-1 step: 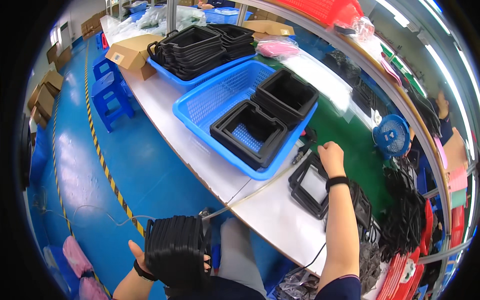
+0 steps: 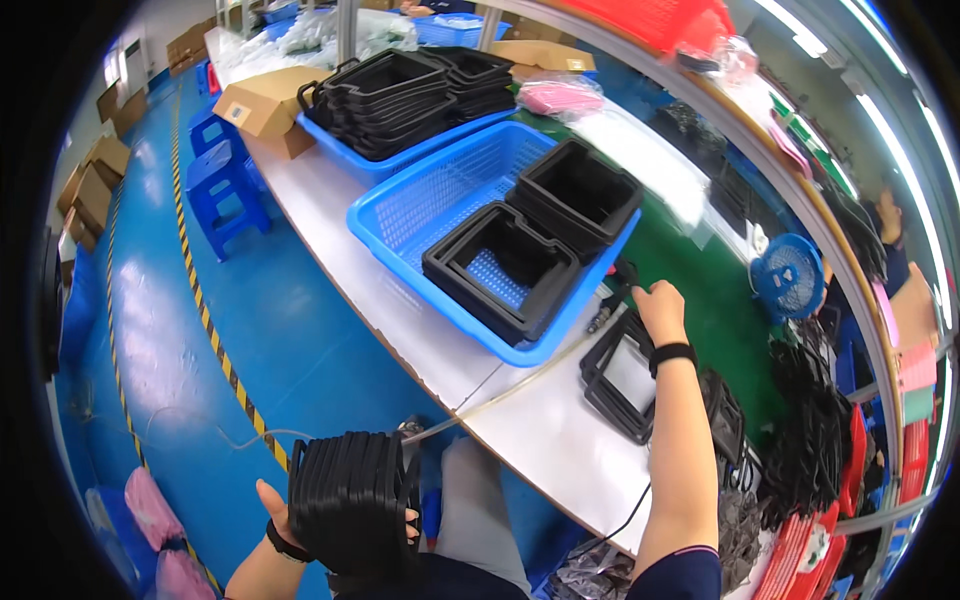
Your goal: The recorder uses an air duster and a cleaning tool to clean and inspect black rubber seal components at a manufacturing workstation.
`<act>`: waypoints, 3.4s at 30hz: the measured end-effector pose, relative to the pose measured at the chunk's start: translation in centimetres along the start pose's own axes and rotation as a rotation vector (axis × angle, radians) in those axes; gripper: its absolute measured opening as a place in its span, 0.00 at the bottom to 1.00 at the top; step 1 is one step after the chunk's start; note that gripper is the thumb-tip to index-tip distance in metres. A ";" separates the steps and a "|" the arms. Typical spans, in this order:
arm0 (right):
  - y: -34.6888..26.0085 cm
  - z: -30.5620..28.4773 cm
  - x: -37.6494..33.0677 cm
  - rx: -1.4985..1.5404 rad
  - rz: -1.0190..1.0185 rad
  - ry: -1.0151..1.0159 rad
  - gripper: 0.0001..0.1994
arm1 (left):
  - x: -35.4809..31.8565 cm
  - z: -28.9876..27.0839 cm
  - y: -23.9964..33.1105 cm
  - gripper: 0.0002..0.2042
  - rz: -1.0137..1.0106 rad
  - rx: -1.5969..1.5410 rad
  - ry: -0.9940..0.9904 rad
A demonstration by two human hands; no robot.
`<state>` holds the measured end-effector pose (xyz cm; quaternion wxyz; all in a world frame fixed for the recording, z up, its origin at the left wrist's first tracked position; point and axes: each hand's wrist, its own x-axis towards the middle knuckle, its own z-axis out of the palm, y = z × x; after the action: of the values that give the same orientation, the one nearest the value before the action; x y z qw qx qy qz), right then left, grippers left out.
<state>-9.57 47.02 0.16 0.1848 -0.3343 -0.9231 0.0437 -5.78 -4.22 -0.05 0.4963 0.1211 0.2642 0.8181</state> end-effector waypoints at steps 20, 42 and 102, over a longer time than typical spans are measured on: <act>-0.1 -9.5 -1.3 2.127 0.245 -0.203 0.17 | -3.2 -3.6 0.0 0.54 0.257 -0.265 0.016; -20.0 -20.3 -28.0 0.721 -0.918 -1.204 0.31 | -5.6 -2.8 -0.7 0.50 0.386 -0.053 -0.008; -24.3 -18.8 -21.4 0.491 -0.588 -1.717 0.33 | -7.1 -5.4 -4.3 0.27 -0.090 0.466 -0.285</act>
<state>-2.03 13.85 15.88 -0.4902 0.1073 -0.7561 0.4201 -1.68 -10.61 -6.47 0.5231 0.3340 0.3778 0.6871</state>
